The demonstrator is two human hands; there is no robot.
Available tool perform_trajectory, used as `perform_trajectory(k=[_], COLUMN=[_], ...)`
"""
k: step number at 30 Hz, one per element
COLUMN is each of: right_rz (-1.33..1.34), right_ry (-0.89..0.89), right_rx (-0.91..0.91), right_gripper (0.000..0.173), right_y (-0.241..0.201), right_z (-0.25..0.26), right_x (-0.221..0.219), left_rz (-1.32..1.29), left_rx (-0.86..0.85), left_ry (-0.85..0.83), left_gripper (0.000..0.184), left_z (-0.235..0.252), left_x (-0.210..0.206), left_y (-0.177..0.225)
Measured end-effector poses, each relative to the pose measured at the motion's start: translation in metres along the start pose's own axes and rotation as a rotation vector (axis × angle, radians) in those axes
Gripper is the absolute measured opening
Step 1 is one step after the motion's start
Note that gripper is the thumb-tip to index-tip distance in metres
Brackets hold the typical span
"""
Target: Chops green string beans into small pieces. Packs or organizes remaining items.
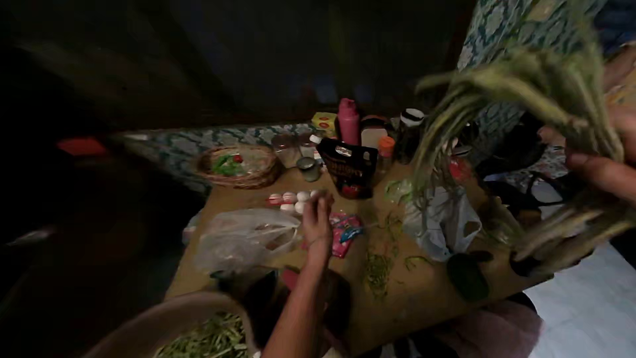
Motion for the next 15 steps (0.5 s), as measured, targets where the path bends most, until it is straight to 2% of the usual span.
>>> perform_trajectory(k=[2,5,7,8,9,10,13,14,15], right_rz=[-0.094,-0.1,-0.142,-0.153,-0.128,-0.115,-0.049,-0.006,0.062], right_ry=[-0.159,-0.255,-0.183,-0.155,-0.177,-0.212,-0.152,-0.061,0.036], right_rx=[-0.011,0.188,0.435,0.533,0.584,0.618,0.675,0.716,0.757], right_gripper=[0.019,0.019,0.019,0.02,0.021,0.024,0.016,0.018,0.023], right_y=[-0.009,-0.02,-0.038,-0.047,-0.055,-0.061,-0.059,-0.054,-0.048], right_z=[-0.007,-0.019,-0.023,-0.025,-0.027,-0.028,-0.026,-0.025,-0.025], right_x=[-0.008,-0.032,-0.053,-0.061,-0.066,-0.067,-0.061,-0.058,-0.055], left_rz=[-0.074,-0.019,0.186,0.327,0.444,0.516,0.589,0.638,0.671], left_rx=[-0.161,-0.455,-0.616,-0.674,-0.727,-0.769,-0.763,-0.764,-0.779], left_ry=[-0.036,-0.354,-0.563,-0.621,-0.647,-0.635,-0.628,-0.604,-0.548], left_gripper=[0.044,0.071,0.097,0.105,0.105,0.094,0.032,0.026,0.028], left_z=[-0.005,-0.047,-0.092,-0.113,-0.131,-0.143,-0.157,-0.161,-0.166], left_x=[0.006,0.003,-0.014,-0.024,-0.033,-0.036,-0.031,-0.029,-0.026], left_y=[0.05,0.13,0.167,0.176,0.178,0.178,0.186,0.191,0.195])
Point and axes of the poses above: each hand's wrist, its own z-axis towards the middle knuckle, its own x-axis out of the back of the hand, y = z × x, the point moved 3 cm from there along z, towards the middle knuckle, and after that the axes turned 13 degrees about x, right-handed, at the moved point
